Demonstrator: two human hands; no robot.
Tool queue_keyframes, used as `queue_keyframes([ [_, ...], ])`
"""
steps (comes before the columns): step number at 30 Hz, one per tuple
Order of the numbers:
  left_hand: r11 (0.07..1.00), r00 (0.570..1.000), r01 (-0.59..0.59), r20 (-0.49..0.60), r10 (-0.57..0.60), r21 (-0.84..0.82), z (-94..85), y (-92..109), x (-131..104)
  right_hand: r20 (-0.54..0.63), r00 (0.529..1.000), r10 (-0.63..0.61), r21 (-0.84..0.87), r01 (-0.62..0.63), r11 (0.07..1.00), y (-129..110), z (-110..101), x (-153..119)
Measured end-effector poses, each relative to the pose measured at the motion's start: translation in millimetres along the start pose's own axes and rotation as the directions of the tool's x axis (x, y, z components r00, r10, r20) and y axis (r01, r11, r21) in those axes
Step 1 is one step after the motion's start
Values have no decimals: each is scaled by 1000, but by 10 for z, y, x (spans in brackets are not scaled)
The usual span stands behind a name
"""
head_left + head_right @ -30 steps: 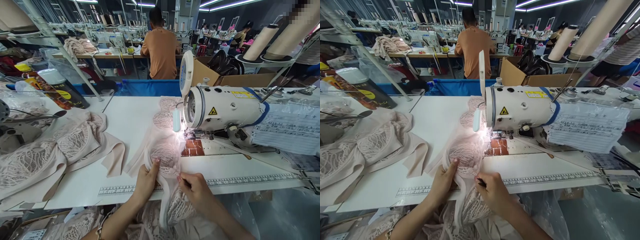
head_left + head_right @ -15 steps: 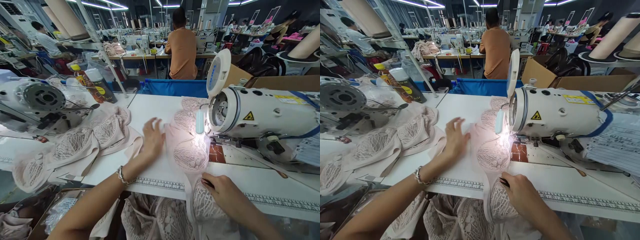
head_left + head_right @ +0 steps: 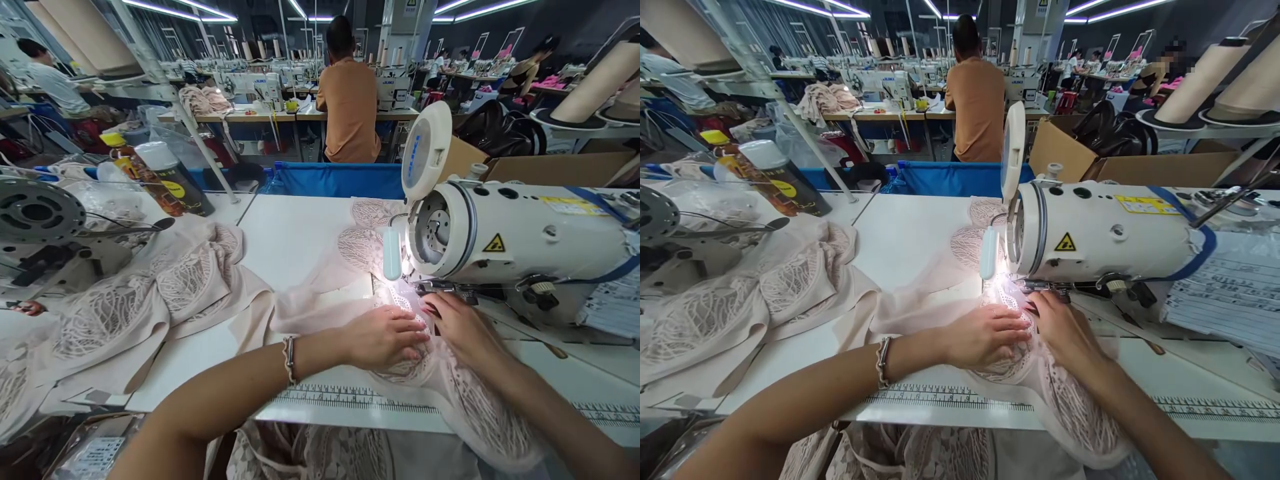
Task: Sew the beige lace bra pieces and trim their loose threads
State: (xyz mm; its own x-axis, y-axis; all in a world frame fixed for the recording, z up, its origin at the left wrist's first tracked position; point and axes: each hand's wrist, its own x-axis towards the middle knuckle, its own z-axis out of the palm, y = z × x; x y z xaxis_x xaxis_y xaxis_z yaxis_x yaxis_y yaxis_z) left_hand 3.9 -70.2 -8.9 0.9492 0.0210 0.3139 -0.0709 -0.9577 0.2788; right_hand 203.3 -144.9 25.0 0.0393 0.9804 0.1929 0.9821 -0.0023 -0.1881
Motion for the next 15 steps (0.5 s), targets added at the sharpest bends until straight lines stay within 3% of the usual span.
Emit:
queue_keyframes([
  [3, 993, 993, 110, -31, -111, -48, -42, -81, 12, -42, 994, 100, 131, -94, 987, -78, 268, 58],
  [7, 936, 936, 338, -139, -324, 93, 21, 24, 3, -60, 991, 118, 147, -108, 983, -81, 337, 46],
  [9, 907, 929, 358, -187, -321, 223, 84, 101, -27, -59, 993, 102, 163, -92, 982, -55, 308, 14],
  [12, 849, 959, 278, -181, -218, 450, 166, 176, -73, -72, 990, 119, 159, -106, 981, -7, 257, -18],
  [15, 811, 974, 223, -154, -165, 541, 199, 198, -90, -59, 972, 229, 61, -225, 972, 25, 218, -9],
])
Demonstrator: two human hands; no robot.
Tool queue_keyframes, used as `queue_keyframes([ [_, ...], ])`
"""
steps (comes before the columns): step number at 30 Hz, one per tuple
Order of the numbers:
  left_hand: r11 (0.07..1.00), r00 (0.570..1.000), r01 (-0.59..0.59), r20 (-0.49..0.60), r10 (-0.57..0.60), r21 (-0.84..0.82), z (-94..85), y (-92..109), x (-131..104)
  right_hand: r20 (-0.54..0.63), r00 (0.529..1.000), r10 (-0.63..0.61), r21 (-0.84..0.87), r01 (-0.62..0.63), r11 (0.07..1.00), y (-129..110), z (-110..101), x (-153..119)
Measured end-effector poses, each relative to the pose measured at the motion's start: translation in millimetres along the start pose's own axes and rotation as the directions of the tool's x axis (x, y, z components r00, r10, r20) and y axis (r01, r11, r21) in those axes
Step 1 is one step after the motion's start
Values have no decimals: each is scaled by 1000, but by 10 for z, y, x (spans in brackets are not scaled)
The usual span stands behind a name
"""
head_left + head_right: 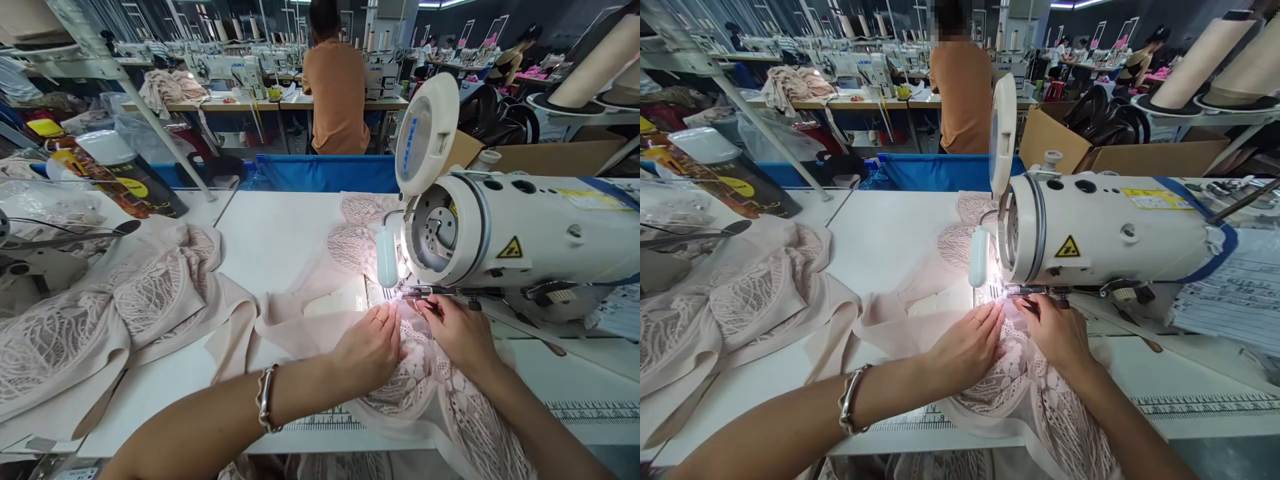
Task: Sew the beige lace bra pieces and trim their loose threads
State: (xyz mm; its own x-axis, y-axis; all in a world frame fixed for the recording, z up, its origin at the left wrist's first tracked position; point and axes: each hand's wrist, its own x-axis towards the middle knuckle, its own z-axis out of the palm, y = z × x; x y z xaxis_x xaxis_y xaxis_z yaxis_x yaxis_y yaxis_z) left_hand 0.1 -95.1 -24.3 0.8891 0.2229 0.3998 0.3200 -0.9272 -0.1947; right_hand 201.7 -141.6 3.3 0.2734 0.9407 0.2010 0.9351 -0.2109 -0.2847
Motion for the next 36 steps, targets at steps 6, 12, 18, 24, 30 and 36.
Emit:
queue_keyframes([
  [6, 999, 999, -37, 0, 37, 0, -12, -23, 21, 79, 997, -15, 40, 12, 999, -11, -37, 50],
  [12, 999, 999, -34, -12, 34, -7, -8, -30, 27, 159, 985, 65, 16, -68, 998, -70, 15, 97],
  [18, 997, 997, -71, 22, 72, -24, -21, -38, 31, 149, 989, 19, 36, -25, 999, -135, 49, 177],
  [24, 998, 997, -66, -45, 66, -5, -27, -47, 36, 156, 988, -12, 36, 6, 999, -171, 47, 227],
  [30, 998, 998, -65, -9, 65, -22, -31, -42, 37, 130, 991, 8, 36, -13, 999, -158, 33, 213],
  [36, 996, 997, -79, -1, 79, -30, -24, -43, 34, 125, 988, 88, 141, -105, 984, -88, 2, 166],
])
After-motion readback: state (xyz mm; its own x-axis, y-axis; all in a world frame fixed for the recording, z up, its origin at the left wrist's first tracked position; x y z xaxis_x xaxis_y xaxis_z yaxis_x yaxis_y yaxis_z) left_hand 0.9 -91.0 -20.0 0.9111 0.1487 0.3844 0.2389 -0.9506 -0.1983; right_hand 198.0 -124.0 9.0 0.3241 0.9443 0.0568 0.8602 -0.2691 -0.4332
